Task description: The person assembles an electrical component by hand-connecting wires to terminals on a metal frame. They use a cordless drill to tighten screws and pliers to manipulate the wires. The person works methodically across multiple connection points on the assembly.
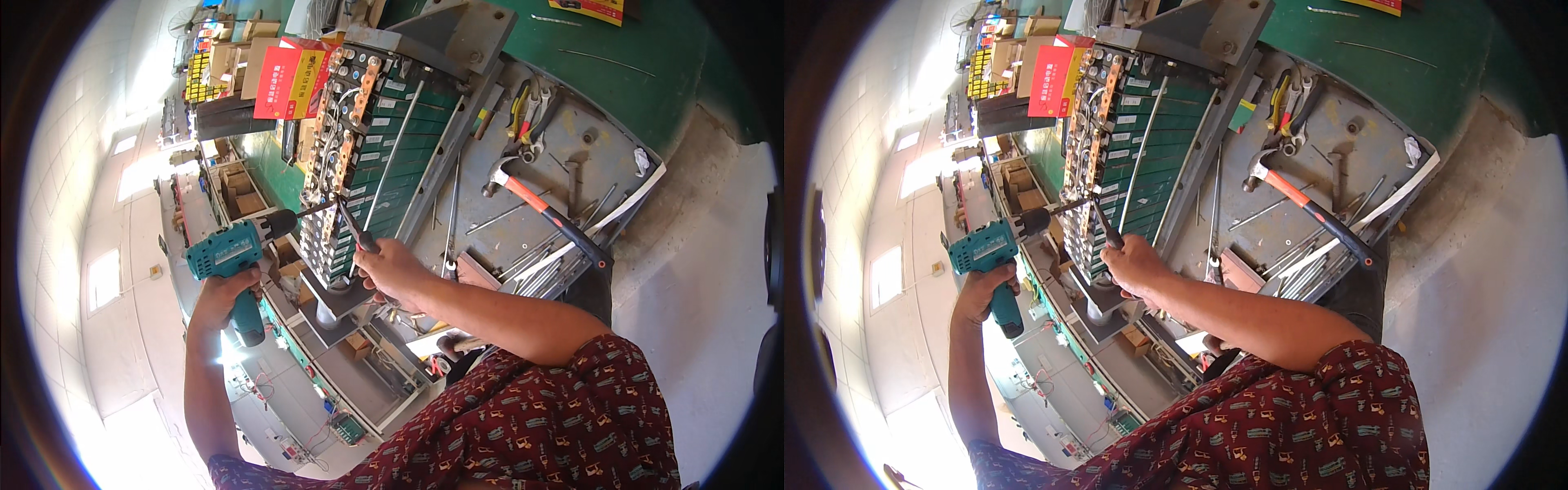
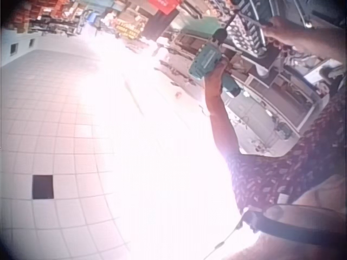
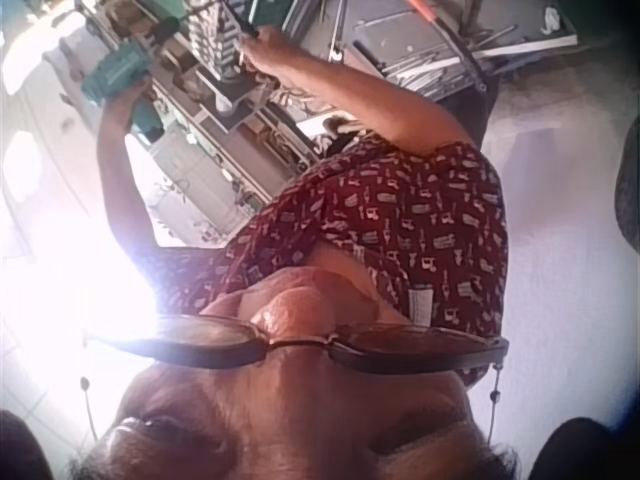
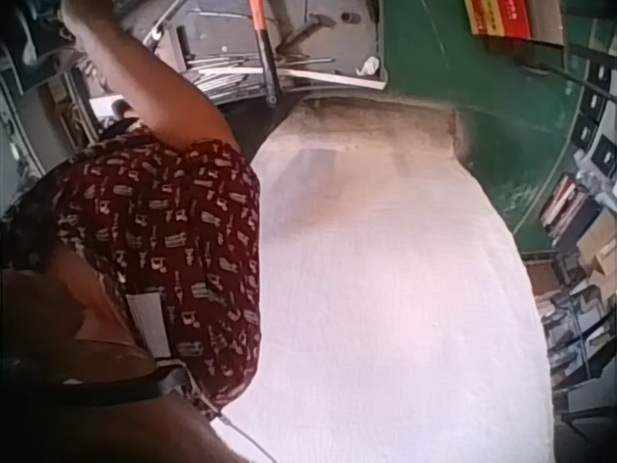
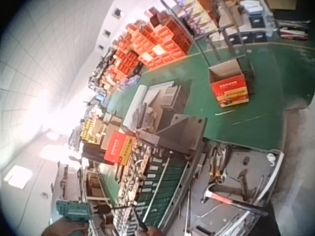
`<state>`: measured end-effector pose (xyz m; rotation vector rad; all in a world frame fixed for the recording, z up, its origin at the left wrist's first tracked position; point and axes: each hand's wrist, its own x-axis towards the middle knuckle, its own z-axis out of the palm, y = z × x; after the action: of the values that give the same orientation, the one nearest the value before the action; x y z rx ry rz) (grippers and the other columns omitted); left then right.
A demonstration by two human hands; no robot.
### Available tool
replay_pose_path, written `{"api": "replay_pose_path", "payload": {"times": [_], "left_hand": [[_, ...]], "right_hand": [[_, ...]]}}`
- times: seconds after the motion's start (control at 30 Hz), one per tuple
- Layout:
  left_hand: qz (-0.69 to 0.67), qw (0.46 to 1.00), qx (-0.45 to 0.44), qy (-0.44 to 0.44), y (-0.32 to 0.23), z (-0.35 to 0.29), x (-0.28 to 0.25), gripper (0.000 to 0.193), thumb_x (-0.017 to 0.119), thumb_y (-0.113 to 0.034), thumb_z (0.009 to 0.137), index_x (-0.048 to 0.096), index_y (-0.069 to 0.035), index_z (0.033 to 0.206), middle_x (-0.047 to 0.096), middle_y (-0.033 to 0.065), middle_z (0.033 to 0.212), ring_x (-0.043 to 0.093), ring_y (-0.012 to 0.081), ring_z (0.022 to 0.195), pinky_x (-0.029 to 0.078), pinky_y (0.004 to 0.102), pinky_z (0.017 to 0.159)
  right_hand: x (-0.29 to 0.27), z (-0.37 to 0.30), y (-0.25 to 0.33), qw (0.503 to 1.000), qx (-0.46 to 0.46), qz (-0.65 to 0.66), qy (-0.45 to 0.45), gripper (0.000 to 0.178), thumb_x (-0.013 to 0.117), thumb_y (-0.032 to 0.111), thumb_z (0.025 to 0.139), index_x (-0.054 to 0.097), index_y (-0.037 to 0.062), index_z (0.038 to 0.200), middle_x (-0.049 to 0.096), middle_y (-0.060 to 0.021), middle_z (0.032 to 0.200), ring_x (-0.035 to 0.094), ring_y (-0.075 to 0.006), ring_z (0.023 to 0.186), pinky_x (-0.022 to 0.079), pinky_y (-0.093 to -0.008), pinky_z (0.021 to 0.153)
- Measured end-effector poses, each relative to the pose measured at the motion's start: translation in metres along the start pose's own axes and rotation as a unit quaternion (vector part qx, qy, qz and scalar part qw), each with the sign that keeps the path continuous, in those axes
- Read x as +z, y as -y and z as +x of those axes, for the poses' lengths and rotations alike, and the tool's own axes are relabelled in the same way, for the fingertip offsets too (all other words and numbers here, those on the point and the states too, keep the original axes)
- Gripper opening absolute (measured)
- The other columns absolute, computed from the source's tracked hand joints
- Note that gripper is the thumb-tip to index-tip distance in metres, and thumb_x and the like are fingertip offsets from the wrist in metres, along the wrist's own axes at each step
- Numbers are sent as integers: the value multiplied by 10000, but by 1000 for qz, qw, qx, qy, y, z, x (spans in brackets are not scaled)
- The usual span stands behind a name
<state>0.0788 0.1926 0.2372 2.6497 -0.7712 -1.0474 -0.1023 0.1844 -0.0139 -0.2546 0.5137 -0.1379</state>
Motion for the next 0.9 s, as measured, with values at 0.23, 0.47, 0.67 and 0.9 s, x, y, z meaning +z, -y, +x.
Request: {"api": "replay_pose_path", "payload": {"times": [0.23,0.47,0.67,0.9], "left_hand": [[-3,1000,-2,0,0,-2,0,267,783,-145,864,666,-56,1086,664,55,804,665,178,693,565,342,663],[-8,1000,3,-3,6,2,-2,255,779,-133,865,668,-40,1075,655,57,799,654,178,686,568,343,658],[14,1000,-3,1,6,5,-6,293,793,-162,873,662,-33,1102,663,64,848,651,175,703,574,351,645],[-18,999,-7,-26,9,7,-4,474,869,-358,875,639,-66,1170,678,63,979,647,150,744,588,349,638]], "right_hand": [[-4,4,6,1000,-1,7,17,228,605,284,1050,598,57,1066,603,-42,923,601,-146,794,504,-319,570],[-3,0,10,1000,3,1,23,211,586,276,1060,588,65,1061,595,-42,908,599,-149,775,497,-318,564],[-9,7,2,999,-19,-6,33,217,582,282,1064,588,67,1030,597,-37,890,602,-137,742,493,-301,540],[-11,9,-5,998,-53,-31,34,250,568,290,1066,583,47,1010,604,-48,891,610,-136,739,511,-300,536]]}}
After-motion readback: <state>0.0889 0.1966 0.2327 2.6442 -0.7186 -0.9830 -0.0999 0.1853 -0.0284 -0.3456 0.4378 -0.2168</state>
